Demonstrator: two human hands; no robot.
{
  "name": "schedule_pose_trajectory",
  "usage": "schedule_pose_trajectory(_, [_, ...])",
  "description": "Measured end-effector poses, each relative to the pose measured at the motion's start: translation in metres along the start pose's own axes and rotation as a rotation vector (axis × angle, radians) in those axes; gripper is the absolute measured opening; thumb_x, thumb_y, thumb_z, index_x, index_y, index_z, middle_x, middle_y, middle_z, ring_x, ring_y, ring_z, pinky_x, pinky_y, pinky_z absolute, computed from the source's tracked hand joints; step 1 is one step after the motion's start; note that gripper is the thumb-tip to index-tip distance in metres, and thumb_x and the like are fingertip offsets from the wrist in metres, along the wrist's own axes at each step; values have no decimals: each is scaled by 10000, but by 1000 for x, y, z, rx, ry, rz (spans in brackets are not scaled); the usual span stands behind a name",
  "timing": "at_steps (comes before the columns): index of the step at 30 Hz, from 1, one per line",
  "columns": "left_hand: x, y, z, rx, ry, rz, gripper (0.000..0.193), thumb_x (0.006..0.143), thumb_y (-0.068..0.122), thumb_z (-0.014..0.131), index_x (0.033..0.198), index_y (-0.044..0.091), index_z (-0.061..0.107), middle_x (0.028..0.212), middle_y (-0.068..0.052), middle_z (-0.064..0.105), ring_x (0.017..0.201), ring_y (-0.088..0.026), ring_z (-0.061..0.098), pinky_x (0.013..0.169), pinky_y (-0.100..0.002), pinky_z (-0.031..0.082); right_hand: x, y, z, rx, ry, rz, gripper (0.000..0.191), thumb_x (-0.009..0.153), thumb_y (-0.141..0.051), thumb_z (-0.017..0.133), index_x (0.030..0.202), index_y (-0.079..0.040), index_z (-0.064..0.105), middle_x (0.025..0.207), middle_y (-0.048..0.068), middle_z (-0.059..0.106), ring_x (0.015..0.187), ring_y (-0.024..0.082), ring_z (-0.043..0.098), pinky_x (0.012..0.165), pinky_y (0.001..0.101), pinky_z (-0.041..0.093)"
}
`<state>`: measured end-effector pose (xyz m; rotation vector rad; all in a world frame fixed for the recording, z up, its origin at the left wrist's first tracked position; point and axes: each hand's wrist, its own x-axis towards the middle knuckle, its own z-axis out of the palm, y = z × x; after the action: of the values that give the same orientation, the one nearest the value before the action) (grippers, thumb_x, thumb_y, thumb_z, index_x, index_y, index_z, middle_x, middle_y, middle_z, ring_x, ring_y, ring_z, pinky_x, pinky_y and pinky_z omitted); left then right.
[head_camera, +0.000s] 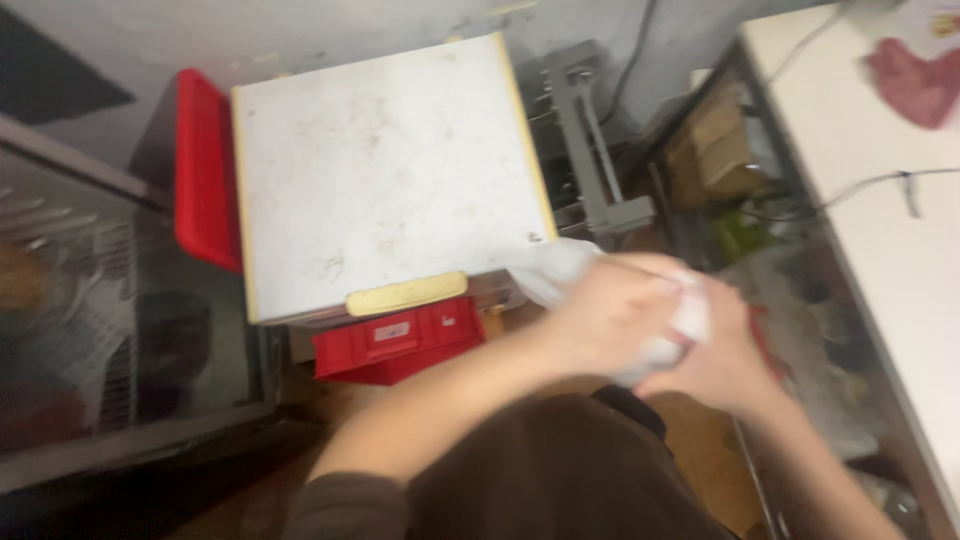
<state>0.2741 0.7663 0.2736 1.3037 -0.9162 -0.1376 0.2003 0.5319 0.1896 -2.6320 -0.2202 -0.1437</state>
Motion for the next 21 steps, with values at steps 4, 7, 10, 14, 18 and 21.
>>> schedule_pose_trajectory(4, [-18,-42,7,50,-106,-113,109,1013,80,612,1017,8,694,1070,-97,695,937,-212,703,869,-330,581,25,13,105,1255,419,565,449,981,-190,728,1303,67,550,1237,154,630,1152,260,633,1000,403,520])
schedule_pose_trajectory(7, [-90,-109,-72,60,568,-539,302,1041,99,437,888,66,695,975,-66,749,964,-189,706,965,-308,529,31,74,95,744,586,925,351,1019,-120,729,1229,36,495,1167,71,630,1024,203,627,824,349,554])
schedule_pose_trajectory(10, [-186,-166,-125,-469,1709,-638,372,969,320,558,1240,66,548,1190,-63,615,1178,-242,538,1053,-473,407,26,115,51,914,863,862,355,1016,-114,717,1247,34,492,1185,75,626,1044,209,624,843,355,550])
schedule_pose_trajectory(14, [-226,-233,-163,-968,1943,-690,721,1043,585,436,1550,81,339,1393,-148,496,1362,-321,456,1220,-488,303,50,133,12,1029,886,819,363,1011,-106,703,1270,31,488,1210,80,621,1070,218,619,870,363,545])
schedule_pose_trajectory(18, [-211,-256,-174,-994,1840,-405,722,994,585,310,1524,106,420,1430,-86,575,1322,-310,540,1162,-504,400,114,152,0,1099,838,749,374,1006,-99,688,1294,28,485,1235,85,616,1096,226,615,896,371,539])
schedule_pose_trajectory(21, [-205,-259,-169,-947,1800,-328,662,1015,516,249,1478,82,435,1429,-146,554,1302,-364,547,1094,-568,454,169,171,-11,1121,810,715,384,1002,-93,676,1311,25,482,1254,89,613,1116,232,612,915,377,535])
